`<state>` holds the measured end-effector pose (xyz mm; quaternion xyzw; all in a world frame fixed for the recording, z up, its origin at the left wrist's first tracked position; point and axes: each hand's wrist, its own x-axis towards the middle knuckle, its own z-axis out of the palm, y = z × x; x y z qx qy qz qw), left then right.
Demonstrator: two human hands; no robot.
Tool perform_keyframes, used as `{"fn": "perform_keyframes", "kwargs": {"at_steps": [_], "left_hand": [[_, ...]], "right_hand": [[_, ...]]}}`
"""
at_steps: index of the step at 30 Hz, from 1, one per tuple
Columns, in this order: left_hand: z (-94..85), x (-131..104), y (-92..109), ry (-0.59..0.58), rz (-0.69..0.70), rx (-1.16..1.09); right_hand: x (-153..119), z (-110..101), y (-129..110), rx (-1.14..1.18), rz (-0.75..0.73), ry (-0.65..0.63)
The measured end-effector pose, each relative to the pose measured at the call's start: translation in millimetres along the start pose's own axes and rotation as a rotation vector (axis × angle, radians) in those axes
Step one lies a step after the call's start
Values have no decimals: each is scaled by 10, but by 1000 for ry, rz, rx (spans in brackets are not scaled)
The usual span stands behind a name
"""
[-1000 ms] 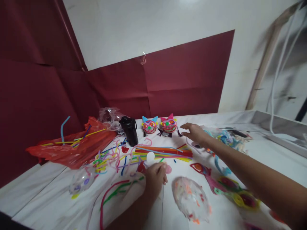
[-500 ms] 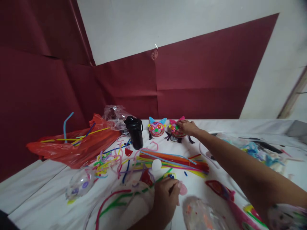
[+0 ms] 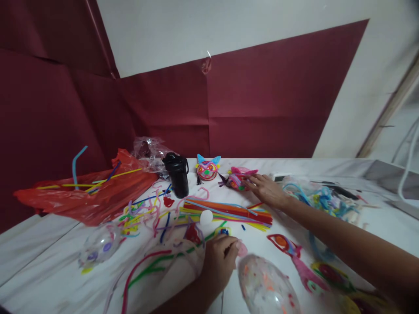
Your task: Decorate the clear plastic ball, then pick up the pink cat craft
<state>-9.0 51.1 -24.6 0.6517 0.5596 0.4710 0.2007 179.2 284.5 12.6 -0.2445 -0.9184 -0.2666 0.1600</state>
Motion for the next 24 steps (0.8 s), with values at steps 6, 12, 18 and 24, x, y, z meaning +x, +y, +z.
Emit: {"fn": "perform_keyframes", "kwargs": {"at_steps": [6,12,18,24], "left_hand": [[7,9,-18,2,5,10],[15,7,-42,-1,17,26],[23,2,-39,-7,17,33],[21,7,-45,-4,24,57]], "right_hand": [[-103,-53,-69,-29,-156,38],[-158,-34,-46,-8,-255,72],[-205,11,-94,62,-281,98],[-335,-141,-229,258,-258,77]]}}
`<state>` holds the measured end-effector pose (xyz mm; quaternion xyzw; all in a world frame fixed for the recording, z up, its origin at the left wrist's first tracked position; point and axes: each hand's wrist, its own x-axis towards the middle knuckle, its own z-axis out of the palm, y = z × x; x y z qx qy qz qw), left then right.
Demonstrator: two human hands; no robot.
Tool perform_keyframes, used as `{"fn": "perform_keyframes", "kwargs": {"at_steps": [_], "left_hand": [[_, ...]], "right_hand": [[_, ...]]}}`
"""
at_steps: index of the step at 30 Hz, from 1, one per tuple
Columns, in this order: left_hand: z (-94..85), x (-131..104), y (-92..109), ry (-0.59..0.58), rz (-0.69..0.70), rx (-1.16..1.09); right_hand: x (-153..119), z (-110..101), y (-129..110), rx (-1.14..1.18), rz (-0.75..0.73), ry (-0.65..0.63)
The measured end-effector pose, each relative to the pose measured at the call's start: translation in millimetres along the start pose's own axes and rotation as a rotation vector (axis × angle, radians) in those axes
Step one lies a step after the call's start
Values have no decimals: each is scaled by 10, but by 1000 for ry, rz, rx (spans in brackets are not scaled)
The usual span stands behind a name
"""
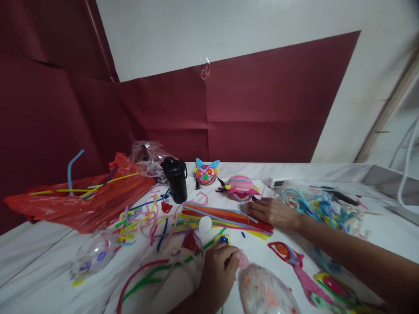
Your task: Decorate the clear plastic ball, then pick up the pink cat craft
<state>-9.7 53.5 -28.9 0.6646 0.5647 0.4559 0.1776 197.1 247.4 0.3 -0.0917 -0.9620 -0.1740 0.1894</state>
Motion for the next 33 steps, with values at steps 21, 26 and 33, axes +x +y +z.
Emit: {"fn": "perform_keyframes", "kwargs": {"at_steps": [21,26,33], "left_hand": [[19,-4,-4,-29,-9,-33],[25,-6,-32,-28,-12,-33],[26,5,-35,-10,27,-3]], "right_hand": [[345,28,440,804,928,15],[311,16,360,848,929,72],[302,-18,287,864,932,109]]}}
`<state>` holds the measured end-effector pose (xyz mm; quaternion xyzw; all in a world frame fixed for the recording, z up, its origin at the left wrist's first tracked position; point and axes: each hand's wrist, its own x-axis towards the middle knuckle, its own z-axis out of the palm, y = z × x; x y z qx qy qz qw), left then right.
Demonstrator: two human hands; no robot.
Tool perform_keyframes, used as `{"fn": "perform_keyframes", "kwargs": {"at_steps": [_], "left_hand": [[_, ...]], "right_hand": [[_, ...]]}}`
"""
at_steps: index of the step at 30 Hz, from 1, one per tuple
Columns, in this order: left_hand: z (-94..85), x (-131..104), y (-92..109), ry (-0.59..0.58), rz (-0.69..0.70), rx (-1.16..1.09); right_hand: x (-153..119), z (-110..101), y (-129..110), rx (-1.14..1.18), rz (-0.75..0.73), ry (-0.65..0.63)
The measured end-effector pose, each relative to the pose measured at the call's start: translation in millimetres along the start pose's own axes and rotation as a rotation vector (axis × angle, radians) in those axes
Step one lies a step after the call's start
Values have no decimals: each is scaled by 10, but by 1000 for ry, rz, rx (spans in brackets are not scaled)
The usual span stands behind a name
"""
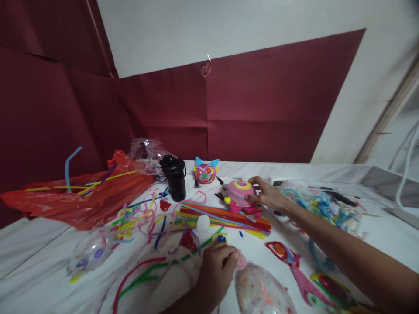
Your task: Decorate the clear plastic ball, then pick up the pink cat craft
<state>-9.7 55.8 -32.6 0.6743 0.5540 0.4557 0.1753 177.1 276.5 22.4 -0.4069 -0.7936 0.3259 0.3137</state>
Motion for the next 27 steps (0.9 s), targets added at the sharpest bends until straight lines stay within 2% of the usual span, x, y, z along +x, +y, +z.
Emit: {"fn": "perform_keyframes", "kwargs": {"at_steps": [10,19,27], "left_hand": [[-3,-9,13,13,3,-10],[-3,-11,19,1,-10,-12],[-1,-18,26,-12,-35,-9]], "right_hand": [[-24,32,-13,-37,-36,49],[-58,47,-110,-98,-64,29],[-25,48,-61,-118,-69,29]]}}
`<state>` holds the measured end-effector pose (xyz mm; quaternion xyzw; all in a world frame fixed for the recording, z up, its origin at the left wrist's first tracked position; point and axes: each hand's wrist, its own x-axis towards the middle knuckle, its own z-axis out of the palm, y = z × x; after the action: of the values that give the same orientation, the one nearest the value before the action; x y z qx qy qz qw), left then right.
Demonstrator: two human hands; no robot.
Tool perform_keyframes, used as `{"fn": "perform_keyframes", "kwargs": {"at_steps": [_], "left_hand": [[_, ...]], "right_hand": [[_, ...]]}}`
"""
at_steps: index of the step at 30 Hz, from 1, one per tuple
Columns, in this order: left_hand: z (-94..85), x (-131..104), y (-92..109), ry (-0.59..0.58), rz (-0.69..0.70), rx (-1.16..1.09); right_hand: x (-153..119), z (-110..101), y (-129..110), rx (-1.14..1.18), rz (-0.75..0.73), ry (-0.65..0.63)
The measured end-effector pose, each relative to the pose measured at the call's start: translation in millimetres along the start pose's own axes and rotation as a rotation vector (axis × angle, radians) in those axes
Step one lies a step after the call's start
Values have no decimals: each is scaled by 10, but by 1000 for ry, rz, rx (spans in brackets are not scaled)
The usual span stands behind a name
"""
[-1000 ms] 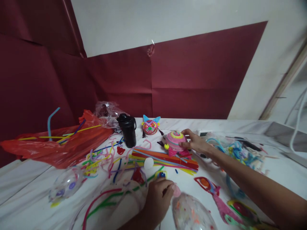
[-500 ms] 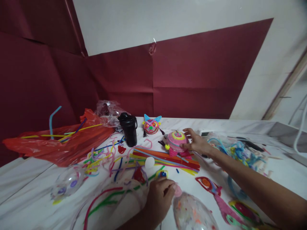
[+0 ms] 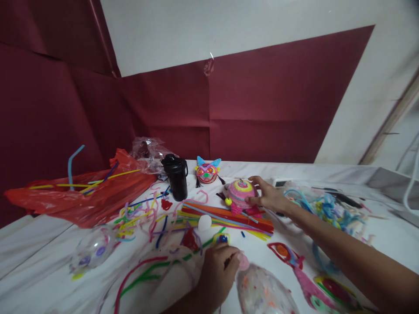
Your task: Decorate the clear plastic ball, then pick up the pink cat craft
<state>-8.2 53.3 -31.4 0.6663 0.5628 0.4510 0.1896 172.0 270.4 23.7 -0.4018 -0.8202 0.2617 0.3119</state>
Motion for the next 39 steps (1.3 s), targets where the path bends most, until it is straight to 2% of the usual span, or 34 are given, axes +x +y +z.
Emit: {"fn": "perform_keyframes", "kwargs": {"at_steps": [10,17,21,26,32,36,39], "left_hand": [[15,0,-37,13,30,-3],[-2,4,-2,3,21,-1],[1,15,-5,14,29,14],[3,5,1,10,31,19],[9,-3,1,10,27,1],[3,1,14,-3,10,-4],[-6,0,33,-13,-17,-10]], "right_hand": [[15,5,57,-62,-80,44],[-9,-46,-73,-116,-136,50],[-12,8,-141,-140,-71,83],[83,195,-135,-173,108,175],[224,275,-130,-162,199,156],[236,235,-174,-110,154,168],[187,112,-274,-68,50,214]]}}
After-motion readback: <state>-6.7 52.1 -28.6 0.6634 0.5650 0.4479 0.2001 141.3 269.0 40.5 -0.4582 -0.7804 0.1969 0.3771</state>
